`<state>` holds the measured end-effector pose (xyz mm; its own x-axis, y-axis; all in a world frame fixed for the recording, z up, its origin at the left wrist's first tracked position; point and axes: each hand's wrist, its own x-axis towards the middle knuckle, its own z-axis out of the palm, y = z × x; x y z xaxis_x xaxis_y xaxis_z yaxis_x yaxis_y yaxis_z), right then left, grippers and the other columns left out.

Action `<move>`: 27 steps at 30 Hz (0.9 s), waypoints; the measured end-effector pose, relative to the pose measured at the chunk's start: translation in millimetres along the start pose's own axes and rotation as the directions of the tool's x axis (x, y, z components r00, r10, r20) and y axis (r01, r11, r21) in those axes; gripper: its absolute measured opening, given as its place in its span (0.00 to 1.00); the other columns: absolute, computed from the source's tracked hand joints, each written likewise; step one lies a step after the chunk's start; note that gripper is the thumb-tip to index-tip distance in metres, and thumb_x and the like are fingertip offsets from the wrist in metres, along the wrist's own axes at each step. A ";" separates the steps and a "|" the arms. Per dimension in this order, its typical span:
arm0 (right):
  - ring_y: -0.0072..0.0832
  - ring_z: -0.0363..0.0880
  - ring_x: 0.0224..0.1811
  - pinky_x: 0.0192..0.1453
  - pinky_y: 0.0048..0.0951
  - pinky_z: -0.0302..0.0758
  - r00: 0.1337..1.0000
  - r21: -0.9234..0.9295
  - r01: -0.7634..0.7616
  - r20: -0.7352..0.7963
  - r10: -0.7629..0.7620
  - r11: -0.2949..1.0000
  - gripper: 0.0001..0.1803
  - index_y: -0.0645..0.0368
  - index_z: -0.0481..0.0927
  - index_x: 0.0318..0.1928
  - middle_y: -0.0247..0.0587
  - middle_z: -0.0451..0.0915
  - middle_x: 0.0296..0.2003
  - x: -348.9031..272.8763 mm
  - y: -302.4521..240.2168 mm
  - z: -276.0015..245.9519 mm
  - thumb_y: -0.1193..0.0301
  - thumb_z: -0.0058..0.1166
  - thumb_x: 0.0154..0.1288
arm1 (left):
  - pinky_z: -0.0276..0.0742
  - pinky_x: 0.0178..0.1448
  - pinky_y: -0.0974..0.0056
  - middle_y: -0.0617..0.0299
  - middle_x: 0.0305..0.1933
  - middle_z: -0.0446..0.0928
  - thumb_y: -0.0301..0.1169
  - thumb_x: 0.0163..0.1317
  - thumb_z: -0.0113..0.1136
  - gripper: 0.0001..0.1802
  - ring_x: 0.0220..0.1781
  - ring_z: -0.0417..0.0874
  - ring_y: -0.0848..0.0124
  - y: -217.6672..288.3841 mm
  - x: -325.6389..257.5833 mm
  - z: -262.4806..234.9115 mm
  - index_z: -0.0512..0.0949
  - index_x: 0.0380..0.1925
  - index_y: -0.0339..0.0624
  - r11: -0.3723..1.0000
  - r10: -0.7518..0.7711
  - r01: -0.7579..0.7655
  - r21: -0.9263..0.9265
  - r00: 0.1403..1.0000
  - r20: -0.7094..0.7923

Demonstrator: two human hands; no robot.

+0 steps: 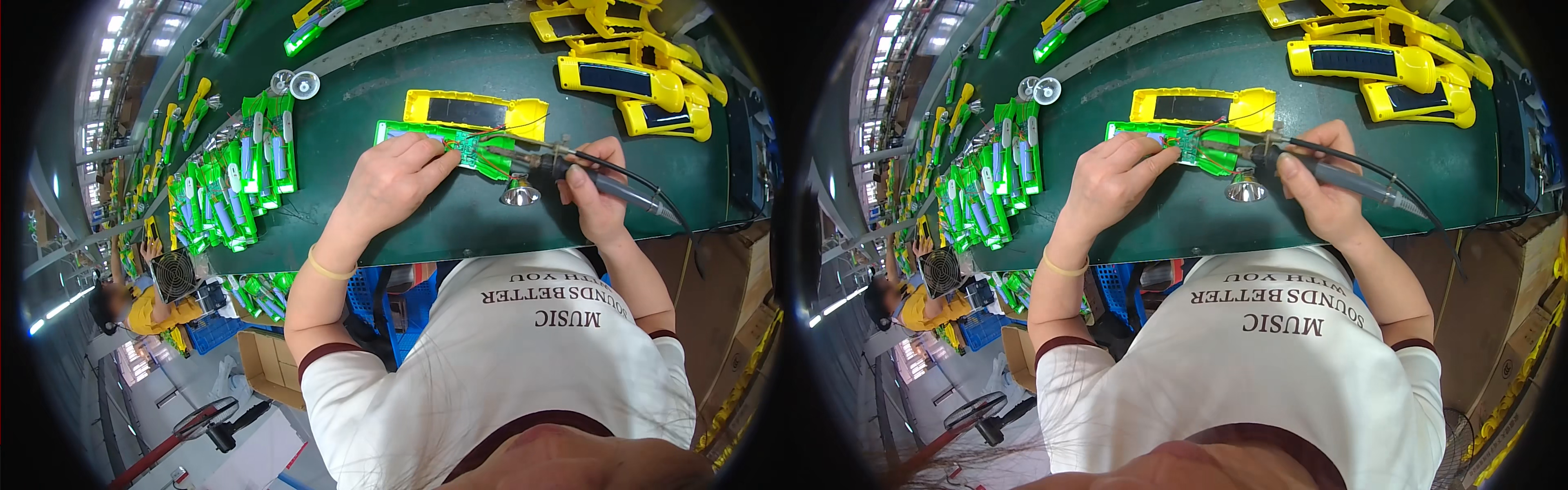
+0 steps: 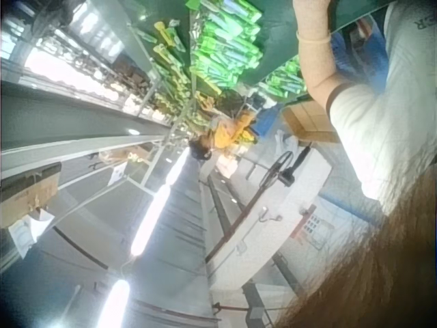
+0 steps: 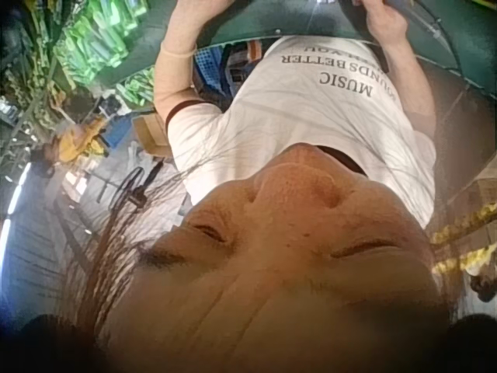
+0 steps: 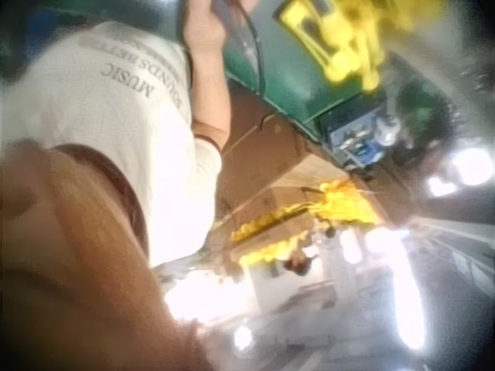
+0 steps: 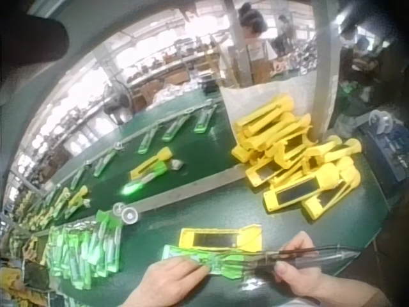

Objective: Soldering wires and circuit board components into solar flashlight housings on an assembly line.

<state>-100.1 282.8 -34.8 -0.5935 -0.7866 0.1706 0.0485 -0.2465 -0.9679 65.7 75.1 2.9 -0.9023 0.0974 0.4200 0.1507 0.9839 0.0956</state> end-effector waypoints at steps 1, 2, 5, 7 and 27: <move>0.17 0.65 0.20 0.23 0.18 0.64 1.000 0.055 0.009 -0.029 -0.008 0.998 0.12 0.59 0.63 0.37 0.36 0.69 0.26 1.5 -1.5 -0.8 0.69 0.53 0.62 | 0.76 0.31 0.68 0.65 0.30 0.75 0.22 0.40 0.60 0.15 0.31 0.79 0.70 0.1 0.4 -0.5 0.80 0.32 0.44 1.000 0.002 -0.002 0.002 1.000 0.002; 0.16 0.66 0.20 0.24 0.18 0.65 0.998 0.109 0.020 -0.058 -0.014 0.994 0.13 0.59 0.63 0.37 0.35 0.70 0.24 3.2 -3.6 -1.8 0.70 0.54 0.61 | 0.76 0.32 0.67 0.64 0.30 0.75 0.23 0.42 0.58 0.13 0.32 0.78 0.69 0.2 0.7 -1.3 0.80 0.32 0.43 1.000 0.000 0.000 0.003 1.000 0.019; 0.18 0.66 0.19 0.23 0.18 0.64 0.994 0.130 0.049 -0.098 -0.036 0.990 0.13 0.59 0.63 0.38 0.36 0.69 0.24 6.3 -5.1 -5.2 0.68 0.53 0.62 | 0.76 0.33 0.67 0.63 0.31 0.75 0.24 0.44 0.56 0.12 0.33 0.78 0.69 -1.4 1.8 -2.0 0.79 0.32 0.42 1.000 0.000 0.000 0.005 0.999 0.038; 0.19 0.66 0.19 0.22 0.18 0.64 0.984 0.154 0.061 -0.174 -0.034 0.986 0.13 0.59 0.64 0.39 0.35 0.69 0.24 8.1 -5.6 -6.8 0.68 0.53 0.62 | 0.76 0.33 0.67 0.63 0.31 0.75 0.24 0.44 0.57 0.12 0.32 0.78 0.69 -3.5 2.5 -1.4 0.79 0.32 0.42 1.000 0.007 -0.007 0.007 0.999 0.038; 0.16 0.67 0.21 0.25 0.18 0.66 0.954 0.302 0.127 -0.299 -0.033 0.945 0.12 0.56 0.59 0.40 0.38 0.71 0.27 2.0 -14.6 -39.8 0.73 0.49 0.64 | 0.70 0.40 0.65 0.62 0.26 0.72 0.21 0.49 0.60 0.12 0.31 0.73 0.67 16.5 35.3 20.9 0.73 0.35 0.39 0.465 -0.591 0.468 -0.751 0.796 0.130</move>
<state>-133.9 307.4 -27.6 -0.8077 -0.5728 0.1393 0.2131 -0.5041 -0.8369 28.0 97.8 0.5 -0.8598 -0.4848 0.1604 -0.0490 0.3910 0.9191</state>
